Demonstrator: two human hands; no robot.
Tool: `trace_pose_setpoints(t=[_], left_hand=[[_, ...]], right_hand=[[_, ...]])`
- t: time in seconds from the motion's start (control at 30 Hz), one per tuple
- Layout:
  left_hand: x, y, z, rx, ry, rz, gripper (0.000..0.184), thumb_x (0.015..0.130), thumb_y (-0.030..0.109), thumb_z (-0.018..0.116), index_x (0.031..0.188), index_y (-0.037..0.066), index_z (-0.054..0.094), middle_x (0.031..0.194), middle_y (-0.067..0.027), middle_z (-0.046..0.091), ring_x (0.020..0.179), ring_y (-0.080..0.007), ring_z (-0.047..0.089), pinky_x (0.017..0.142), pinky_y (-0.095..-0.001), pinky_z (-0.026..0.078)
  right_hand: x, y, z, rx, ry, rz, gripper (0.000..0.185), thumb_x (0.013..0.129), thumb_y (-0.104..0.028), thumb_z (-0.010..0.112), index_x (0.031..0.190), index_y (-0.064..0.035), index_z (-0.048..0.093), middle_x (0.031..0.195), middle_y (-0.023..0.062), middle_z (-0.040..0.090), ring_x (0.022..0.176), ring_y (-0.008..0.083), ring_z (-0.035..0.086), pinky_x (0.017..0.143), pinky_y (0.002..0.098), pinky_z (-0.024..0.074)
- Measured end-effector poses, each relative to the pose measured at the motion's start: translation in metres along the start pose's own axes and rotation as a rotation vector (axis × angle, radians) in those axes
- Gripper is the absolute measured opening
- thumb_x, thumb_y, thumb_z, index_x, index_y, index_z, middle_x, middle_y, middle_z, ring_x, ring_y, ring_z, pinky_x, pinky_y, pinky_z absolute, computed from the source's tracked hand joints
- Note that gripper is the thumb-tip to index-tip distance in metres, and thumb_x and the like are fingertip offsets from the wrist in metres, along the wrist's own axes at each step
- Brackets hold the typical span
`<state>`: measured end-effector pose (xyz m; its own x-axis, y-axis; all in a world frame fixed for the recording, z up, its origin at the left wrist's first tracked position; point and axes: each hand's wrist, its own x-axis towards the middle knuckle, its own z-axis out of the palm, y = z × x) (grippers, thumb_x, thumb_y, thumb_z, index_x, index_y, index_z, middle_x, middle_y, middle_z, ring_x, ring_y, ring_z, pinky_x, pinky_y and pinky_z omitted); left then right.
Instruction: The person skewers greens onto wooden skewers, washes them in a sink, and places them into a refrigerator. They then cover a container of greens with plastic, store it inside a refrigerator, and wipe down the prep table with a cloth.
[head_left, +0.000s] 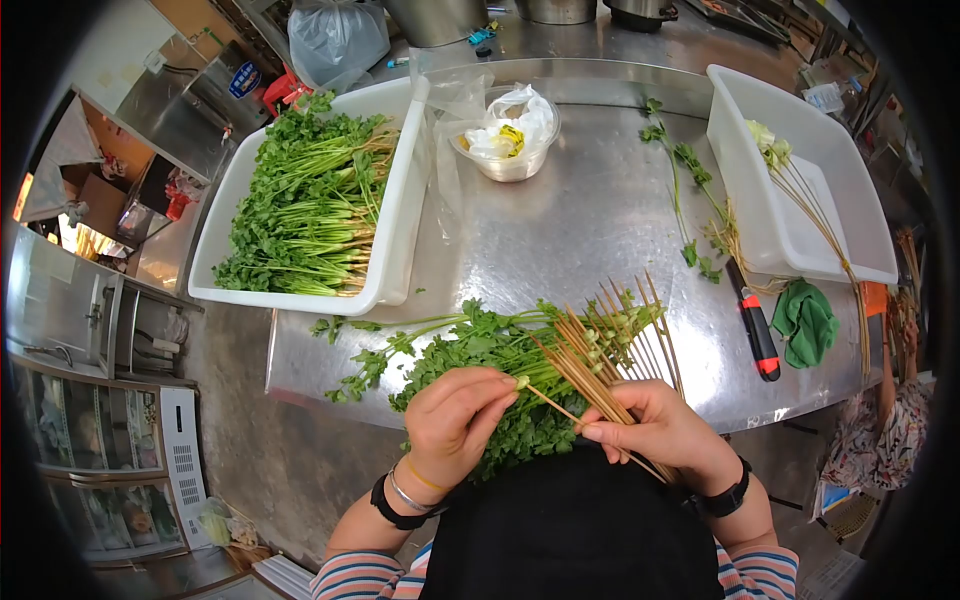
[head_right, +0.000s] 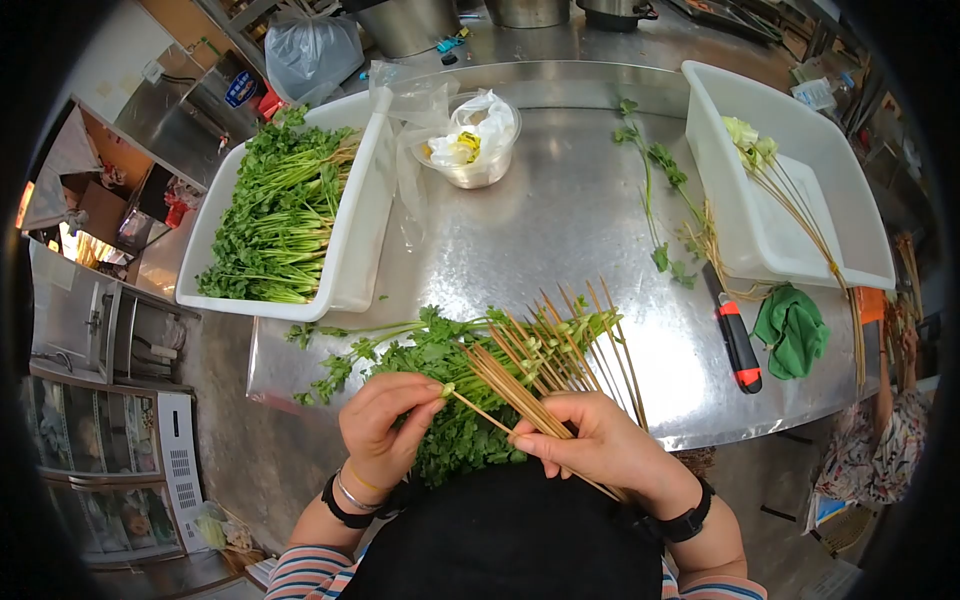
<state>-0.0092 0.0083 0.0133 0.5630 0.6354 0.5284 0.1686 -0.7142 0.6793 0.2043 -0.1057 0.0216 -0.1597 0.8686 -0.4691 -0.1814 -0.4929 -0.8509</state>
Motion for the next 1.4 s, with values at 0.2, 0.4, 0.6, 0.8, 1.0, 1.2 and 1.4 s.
trace_pose_setpoints(t=[0.2,0.4,0.6,0.8,1.0,1.2,1.4], left_hand=[[-0.006,0.009,0.011,-0.032,-0.055,0.000,0.020,0.071,-0.005,0.073,0.088,0.001,0.065,0.084,-0.0119,0.067,0.075,-0.0232,0.065,0.065,-0.0295,0.052],[-0.008,0.012,0.017,-0.019,-0.071,0.021,0.020,0.071,-0.004,0.073,0.088,0.001,0.065,0.083,-0.0124,0.067,0.072,-0.0233,0.065,0.062,-0.0292,0.052],[-0.008,0.014,0.020,-0.013,-0.079,0.030,0.021,0.070,-0.004,0.074,0.088,0.001,0.065,0.082,-0.0118,0.066,0.071,-0.0229,0.065,0.061,-0.0292,0.052],[-0.006,0.012,0.020,0.055,-0.053,0.009,0.020,0.069,-0.003,0.074,0.086,0.001,0.065,0.083,-0.0117,0.066,0.070,-0.0232,0.064,0.060,-0.0294,0.051],[0.001,0.014,0.017,0.018,-0.099,-0.001,0.018,0.072,-0.001,0.072,0.088,0.001,0.065,0.082,-0.0102,0.064,0.071,-0.0207,0.062,0.061,-0.0278,0.049],[0.019,0.014,0.008,-0.140,-0.026,-0.180,0.008,0.081,0.003,0.069,0.088,0.000,0.066,0.087,-0.0084,0.058,0.070,-0.0137,0.057,0.057,-0.0245,0.047],[0.004,-0.005,0.009,-0.315,-0.006,-0.322,0.009,0.083,0.004,0.066,0.092,0.001,0.064,0.086,-0.0058,0.057,0.069,-0.0106,0.054,0.058,-0.0216,0.045]], right_hand=[[0.002,-0.002,0.002,-0.021,0.013,-0.004,0.014,0.088,-0.016,0.064,0.094,-0.0023,0.065,0.071,-0.0018,0.058,0.059,0.0044,0.055,0.050,0.0185,0.0440],[0.003,-0.003,0.002,-0.034,0.030,0.002,0.014,0.089,-0.015,0.064,0.094,-0.0019,0.064,0.071,-0.0016,0.058,0.058,0.0046,0.056,0.050,0.0186,0.0442],[0.003,-0.003,0.001,-0.025,0.014,0.007,0.016,0.089,-0.015,0.063,0.099,-0.0020,0.064,0.077,-0.0004,0.060,0.062,0.0053,0.057,0.052,0.0184,0.0456],[-0.001,-0.002,-0.006,0.111,-0.095,-0.043,0.026,0.093,-0.019,0.057,0.112,-0.0019,0.059,0.101,0.0043,0.061,0.080,0.0084,0.062,0.065,0.0199,0.0495],[-0.002,-0.007,-0.005,-0.068,-0.145,-0.072,0.027,0.093,-0.028,0.057,0.092,-0.0036,0.068,0.074,-0.0039,0.044,0.060,0.0045,0.044,0.053,0.0207,0.0356],[-0.004,-0.009,0.000,-0.131,-0.082,-0.052,0.026,0.093,-0.028,0.058,0.094,-0.0036,0.068,0.068,-0.0048,0.044,0.060,0.0043,0.041,0.053,0.0212,0.0331],[-0.008,-0.013,0.005,-0.049,0.044,-0.029,0.020,0.089,-0.021,0.064,0.095,-0.0030,0.069,0.070,-0.0057,0.051,0.062,0.0037,0.044,0.055,0.0202,0.0348]])
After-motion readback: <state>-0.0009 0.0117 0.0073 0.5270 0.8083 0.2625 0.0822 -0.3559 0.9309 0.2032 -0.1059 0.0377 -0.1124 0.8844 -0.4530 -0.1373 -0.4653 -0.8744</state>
